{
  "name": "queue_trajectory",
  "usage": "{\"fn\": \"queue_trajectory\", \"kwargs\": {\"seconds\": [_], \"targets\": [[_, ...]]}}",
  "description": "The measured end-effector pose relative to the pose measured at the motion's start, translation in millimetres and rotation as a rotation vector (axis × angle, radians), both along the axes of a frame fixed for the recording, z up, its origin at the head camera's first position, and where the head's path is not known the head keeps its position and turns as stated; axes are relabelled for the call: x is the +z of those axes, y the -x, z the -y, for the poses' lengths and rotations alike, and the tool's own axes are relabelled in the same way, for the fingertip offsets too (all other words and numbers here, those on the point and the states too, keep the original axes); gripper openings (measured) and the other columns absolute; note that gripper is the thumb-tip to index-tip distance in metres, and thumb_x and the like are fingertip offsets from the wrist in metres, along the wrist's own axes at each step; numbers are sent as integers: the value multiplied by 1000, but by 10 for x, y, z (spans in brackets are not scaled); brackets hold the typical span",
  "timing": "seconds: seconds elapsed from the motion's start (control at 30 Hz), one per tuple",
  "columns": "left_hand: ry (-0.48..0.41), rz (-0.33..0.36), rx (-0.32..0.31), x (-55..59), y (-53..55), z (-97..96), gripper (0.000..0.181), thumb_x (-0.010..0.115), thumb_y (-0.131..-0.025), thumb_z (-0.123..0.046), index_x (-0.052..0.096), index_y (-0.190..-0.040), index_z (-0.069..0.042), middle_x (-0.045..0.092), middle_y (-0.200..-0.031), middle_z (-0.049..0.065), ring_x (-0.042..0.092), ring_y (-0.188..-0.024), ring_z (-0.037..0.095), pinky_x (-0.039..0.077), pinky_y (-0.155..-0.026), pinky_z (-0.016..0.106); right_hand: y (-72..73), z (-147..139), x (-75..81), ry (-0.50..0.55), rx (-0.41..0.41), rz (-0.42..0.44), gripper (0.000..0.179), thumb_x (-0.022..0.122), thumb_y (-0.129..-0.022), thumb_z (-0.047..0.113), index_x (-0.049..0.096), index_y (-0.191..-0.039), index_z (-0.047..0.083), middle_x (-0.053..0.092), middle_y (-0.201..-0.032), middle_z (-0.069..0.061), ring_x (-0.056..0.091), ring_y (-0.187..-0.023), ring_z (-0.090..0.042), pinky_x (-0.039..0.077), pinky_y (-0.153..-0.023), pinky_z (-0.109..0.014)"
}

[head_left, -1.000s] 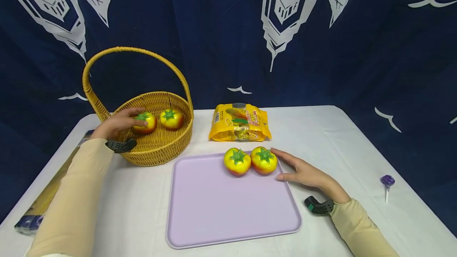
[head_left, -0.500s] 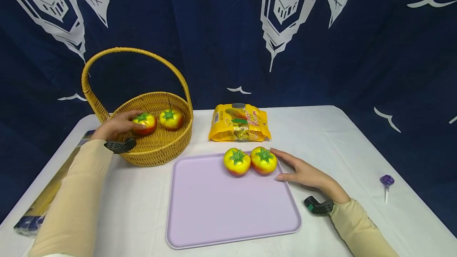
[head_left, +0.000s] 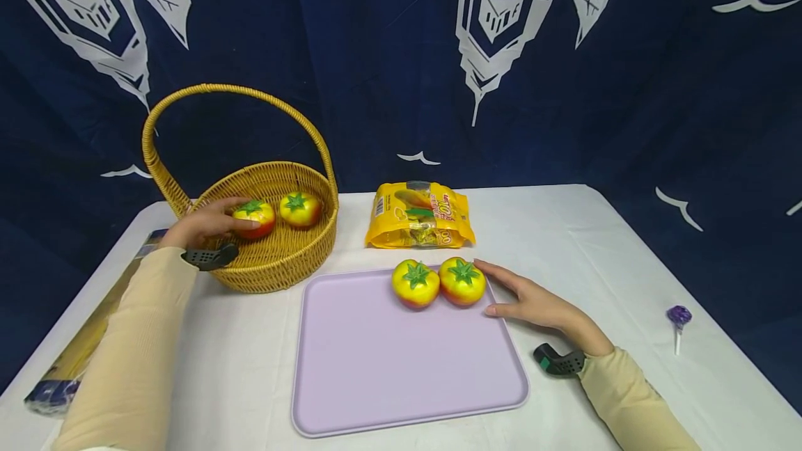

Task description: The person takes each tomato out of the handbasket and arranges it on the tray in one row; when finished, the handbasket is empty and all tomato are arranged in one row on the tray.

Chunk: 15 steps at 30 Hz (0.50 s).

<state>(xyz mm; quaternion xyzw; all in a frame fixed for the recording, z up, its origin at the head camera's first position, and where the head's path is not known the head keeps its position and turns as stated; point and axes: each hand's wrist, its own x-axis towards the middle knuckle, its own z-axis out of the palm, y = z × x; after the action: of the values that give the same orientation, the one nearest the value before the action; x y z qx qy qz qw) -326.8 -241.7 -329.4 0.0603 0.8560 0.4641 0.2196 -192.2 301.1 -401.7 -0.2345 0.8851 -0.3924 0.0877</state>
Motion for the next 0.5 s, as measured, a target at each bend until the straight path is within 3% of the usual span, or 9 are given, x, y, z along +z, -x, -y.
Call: {"fn": "queue_trajectory", "kwargs": {"seconds": [0.1, 0.33, 0.5], "targets": [[-4, -12, 8, 2, -11, -5, 79, 63, -91, -29, 16, -146, 4, 26, -136, 29, 33, -118, 41, 31, -100, 52, 2, 0, -6, -1, 7, -8, 76, 71, -84, 28, 31, -146, 9, 28, -148, -16, 21, -135, -36, 16, -104, -57], [-108, -50, 6, 39, -41, -25, 77, 61, -92, -24, 14, -147, 2, 29, -137, 26, 36, -117, 35, 35, -99, 45, 9, 5, -20, -5, 3, -4, 76, 71, -84, 29, 31, -146, 10, 27, -148, -16, 21, -135, -36, 16, -104, -57], [-109, -105, 17, 119, -99, -60, 77, 62, -91, -29, 18, -147, -1, 31, -137, 23, 38, -115, 33, 37, -96, 44, 10, -6, -12, -2, 4, -3, 78, 72, -83, 29, 31, -146, 10, 27, -149, -15, 21, -135, -34, 16, -105, -56]]}}
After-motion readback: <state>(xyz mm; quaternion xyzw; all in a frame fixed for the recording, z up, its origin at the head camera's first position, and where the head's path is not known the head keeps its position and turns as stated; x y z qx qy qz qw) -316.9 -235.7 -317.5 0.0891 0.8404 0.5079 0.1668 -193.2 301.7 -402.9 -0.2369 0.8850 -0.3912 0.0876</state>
